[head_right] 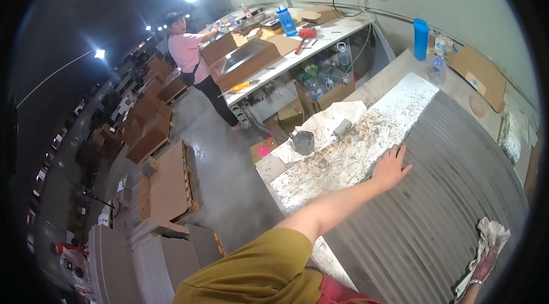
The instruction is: The person cleans a corrugated wooden panel by rubbing the grooves with a small block and then wiping the surface with a cloth.
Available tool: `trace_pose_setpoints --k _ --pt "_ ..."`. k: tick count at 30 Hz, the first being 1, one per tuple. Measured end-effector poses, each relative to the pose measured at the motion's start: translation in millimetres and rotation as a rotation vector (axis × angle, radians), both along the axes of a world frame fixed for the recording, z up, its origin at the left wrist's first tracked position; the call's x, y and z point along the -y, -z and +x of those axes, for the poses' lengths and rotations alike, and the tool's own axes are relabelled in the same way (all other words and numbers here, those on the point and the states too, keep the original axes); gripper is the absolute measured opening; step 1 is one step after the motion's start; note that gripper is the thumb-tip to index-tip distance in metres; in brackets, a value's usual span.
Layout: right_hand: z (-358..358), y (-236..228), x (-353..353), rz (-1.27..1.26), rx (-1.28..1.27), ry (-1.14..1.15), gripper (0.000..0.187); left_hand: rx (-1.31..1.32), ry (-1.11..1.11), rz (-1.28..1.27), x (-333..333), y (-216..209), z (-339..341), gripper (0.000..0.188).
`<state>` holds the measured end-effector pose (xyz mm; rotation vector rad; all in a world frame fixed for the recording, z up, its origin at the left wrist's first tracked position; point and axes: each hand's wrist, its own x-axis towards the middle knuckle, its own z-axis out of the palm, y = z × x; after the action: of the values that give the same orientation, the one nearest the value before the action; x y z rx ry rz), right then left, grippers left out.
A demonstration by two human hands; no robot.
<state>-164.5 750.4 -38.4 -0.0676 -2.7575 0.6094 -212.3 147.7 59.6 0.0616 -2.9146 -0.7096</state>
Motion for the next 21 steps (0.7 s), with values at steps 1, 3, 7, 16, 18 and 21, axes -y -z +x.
trace_pose_setpoints --k 1,3,7,16,18,21 --pt "-1 -3 4 0.088 0.014 -0.013 0.057 0.006 -0.003 -0.002 2 0 1 0.070" --pt "-2 -8 10 0.067 0.040 -0.005 0.056 -0.013 -0.010 -0.010 4 11 0 0.069" --pt "0 -2 16 0.032 0.033 -0.035 0.055 -0.054 -0.047 -0.037 6 24 1 0.068" --pt "7 -45 42 0.097 0.030 0.053 0.055 -0.100 -0.026 0.024 7 23 -10 0.068" --pt "11 -49 34 0.149 0.019 0.083 0.054 -0.028 0.047 0.009 -2 10 -17 0.073" --pt "15 -54 45 0.188 -0.013 0.043 0.052 -0.149 0.019 -0.057 -8 7 -17 0.073"
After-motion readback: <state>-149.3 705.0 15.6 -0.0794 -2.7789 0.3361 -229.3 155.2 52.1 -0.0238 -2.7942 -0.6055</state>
